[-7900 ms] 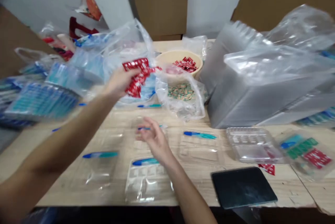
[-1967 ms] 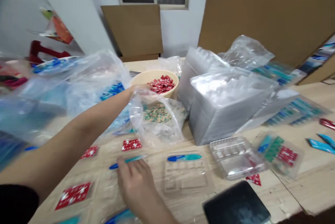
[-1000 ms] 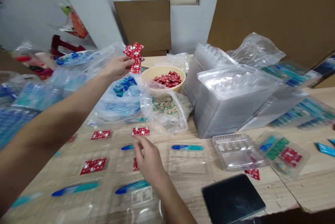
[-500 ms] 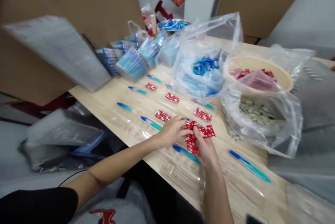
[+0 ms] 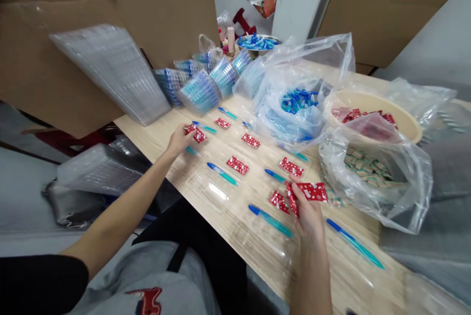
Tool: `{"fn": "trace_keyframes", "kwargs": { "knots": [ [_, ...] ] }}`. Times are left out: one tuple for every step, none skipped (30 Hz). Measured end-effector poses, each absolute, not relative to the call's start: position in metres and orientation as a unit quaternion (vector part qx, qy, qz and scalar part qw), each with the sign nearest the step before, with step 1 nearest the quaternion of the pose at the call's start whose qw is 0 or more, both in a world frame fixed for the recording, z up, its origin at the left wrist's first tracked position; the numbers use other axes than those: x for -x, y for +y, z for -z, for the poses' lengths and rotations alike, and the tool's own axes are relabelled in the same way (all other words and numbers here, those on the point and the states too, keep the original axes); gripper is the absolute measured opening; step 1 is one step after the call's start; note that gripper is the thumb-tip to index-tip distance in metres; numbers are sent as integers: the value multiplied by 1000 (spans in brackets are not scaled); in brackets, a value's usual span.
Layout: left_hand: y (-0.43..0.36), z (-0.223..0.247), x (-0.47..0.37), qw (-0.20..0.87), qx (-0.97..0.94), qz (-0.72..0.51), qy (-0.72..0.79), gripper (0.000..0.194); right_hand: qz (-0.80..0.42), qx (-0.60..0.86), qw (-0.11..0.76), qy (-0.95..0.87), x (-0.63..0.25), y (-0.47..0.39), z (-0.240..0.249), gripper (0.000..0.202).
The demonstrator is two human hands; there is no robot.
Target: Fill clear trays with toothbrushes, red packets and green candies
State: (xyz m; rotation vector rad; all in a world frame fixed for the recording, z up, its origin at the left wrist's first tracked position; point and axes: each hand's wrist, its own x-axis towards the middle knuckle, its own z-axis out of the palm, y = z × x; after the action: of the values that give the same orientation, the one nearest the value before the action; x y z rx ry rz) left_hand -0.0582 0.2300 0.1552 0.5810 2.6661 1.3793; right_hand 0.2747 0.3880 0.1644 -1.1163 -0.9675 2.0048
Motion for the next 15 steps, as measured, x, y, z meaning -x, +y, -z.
{"fn": "trace_keyframes", "kwargs": {
  "knots": [
    [227,-151,65,36,-183,-426,885,13,-759,431,323,-365,-274,387,-164,47],
    [226,-147,68,31,-179,-404,896,13,-756,435,326,-365,-272,386,-164,47],
    [226,-144,69,25,-177,-387,905,14,-754,438,325,-367,-271,384,-163,46],
    [227,-142,69,19,-175,-374,911,17,-752,440,323,-369,-270,383,-163,46],
    [229,-143,67,14,-173,-366,914,22,-751,443,319,-371,-269,381,-162,47],
    [233,-145,65,10,-173,-361,916,30,-750,446,315,-373,-269,380,-161,48],
    [237,-148,61,9,-177,-361,916,38,-748,447,315,-376,-269,380,-160,49],
    [242,-152,55,11,-188,-364,912,43,-746,444,319,-380,-268,379,-159,49],
    [247,-157,45,20,-209,-371,905,44,-744,436,329,-384,-268,378,-157,48],
    [252,-160,31,38,-240,-380,893,41,-741,426,345,-389,-267,377,-156,46],
    [258,-163,12,64,-277,-389,876,36,-736,416,364,-391,-267,375,-154,44],
    [263,-164,-12,105,-322,-399,852,28,-731,409,381,-392,-265,374,-152,43],
    [268,-164,-38,147,-361,-406,826,22,-726,405,393,-392,-263,372,-150,43],
    [273,-162,-66,191,-399,-411,797,19,-723,405,400,-392,-261,370,-148,43],
    [279,-160,-94,244,-435,-421,757,23,-719,405,406,-394,-259,369,-147,43]
  ]
}}
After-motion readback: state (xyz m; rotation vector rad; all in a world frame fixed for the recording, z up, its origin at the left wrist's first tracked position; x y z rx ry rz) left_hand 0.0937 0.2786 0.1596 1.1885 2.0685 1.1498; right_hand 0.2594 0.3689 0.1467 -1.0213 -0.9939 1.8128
